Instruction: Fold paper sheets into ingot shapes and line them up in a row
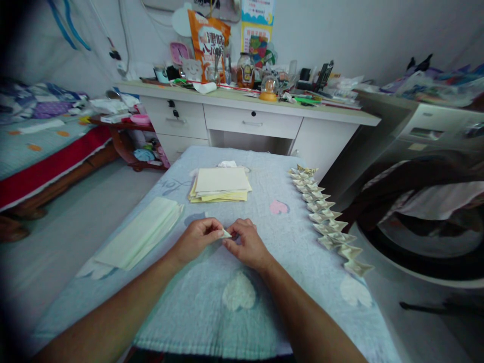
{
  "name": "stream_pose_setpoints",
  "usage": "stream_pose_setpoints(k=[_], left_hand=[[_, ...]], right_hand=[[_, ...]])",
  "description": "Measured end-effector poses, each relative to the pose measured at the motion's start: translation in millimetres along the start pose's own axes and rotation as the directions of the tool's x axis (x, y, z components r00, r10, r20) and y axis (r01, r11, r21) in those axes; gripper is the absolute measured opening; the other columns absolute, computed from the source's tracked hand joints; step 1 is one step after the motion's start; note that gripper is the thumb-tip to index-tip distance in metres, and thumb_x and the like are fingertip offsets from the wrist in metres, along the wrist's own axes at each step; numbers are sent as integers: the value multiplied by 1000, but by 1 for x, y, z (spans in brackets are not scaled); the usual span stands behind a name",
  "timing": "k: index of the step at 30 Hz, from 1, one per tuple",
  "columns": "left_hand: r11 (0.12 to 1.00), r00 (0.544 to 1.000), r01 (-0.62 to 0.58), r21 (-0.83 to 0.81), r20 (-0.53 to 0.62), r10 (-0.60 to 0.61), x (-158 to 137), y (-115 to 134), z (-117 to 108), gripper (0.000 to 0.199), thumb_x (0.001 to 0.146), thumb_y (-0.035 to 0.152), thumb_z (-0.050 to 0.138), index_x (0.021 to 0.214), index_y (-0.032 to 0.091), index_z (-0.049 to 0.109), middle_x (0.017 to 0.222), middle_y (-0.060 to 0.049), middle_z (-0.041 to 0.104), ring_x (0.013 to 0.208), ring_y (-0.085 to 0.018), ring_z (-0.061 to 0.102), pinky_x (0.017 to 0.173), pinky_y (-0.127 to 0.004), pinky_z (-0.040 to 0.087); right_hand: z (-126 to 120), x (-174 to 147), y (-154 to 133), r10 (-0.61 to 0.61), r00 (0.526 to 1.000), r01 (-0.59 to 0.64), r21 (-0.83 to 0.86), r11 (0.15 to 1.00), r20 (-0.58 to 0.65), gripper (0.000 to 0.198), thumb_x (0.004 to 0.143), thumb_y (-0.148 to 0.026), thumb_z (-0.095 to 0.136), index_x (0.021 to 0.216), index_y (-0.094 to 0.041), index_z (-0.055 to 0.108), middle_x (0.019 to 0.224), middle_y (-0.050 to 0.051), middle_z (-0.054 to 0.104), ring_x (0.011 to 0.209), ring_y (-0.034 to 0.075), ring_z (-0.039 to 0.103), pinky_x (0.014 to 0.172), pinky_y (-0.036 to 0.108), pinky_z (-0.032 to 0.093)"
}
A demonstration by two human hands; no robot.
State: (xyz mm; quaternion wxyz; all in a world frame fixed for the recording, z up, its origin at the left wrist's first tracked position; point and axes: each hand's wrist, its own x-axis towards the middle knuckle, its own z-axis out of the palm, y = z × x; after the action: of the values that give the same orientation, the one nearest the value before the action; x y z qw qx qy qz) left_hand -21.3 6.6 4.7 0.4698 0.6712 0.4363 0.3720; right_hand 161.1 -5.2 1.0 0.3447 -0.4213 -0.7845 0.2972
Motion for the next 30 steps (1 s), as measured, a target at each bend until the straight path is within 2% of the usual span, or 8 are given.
stream_pose_setpoints(k=[8,17,21,25,30], left_hand=[[1000,1000,5,-10,0,-5,0,-3,2,16,78,28,61,72,14,62,67,1,59,64,-11,51,61,-23,40],[999,1000,11,-30,2,-11,-1,-1,5,17,79,29,60,70,14,60,67,1,57,65,-12,50,62,-23,40],[995,1000,0,-95,31,3,-1,-2,6,18,80,32,61,80,15,59,71,2,54,67,-11,49,62,-22,39],[999,997,19,-37,82,-16,-1,-4,6,21,81,35,61,80,14,60,71,2,54,65,-11,48,59,-21,37],[1000,999,19,8,50,-19,-2,-2,3,24,82,35,59,72,14,59,65,3,52,61,-10,45,57,-21,34]], right_hand=[[1,3,-5,-7,1000,7,17,1000,9,37,90,-46,53,65,-19,52,67,-1,53,72,15,49,75,31,34],[1,3,-7,11,1000,-9,63,998,-23,39,89,-48,53,63,-20,51,66,-1,51,72,15,48,73,31,35],[-3,3,-6,33,999,-30,78,997,-39,40,89,-50,54,63,-19,53,66,0,52,73,15,48,74,31,35],[-7,2,-4,47,998,-42,108,993,-51,41,88,-52,54,63,-19,53,68,0,52,74,16,48,73,31,35],[-8,2,-5,34,999,-32,126,991,-14,40,90,-51,52,65,-19,54,69,0,52,75,15,48,75,31,35]])
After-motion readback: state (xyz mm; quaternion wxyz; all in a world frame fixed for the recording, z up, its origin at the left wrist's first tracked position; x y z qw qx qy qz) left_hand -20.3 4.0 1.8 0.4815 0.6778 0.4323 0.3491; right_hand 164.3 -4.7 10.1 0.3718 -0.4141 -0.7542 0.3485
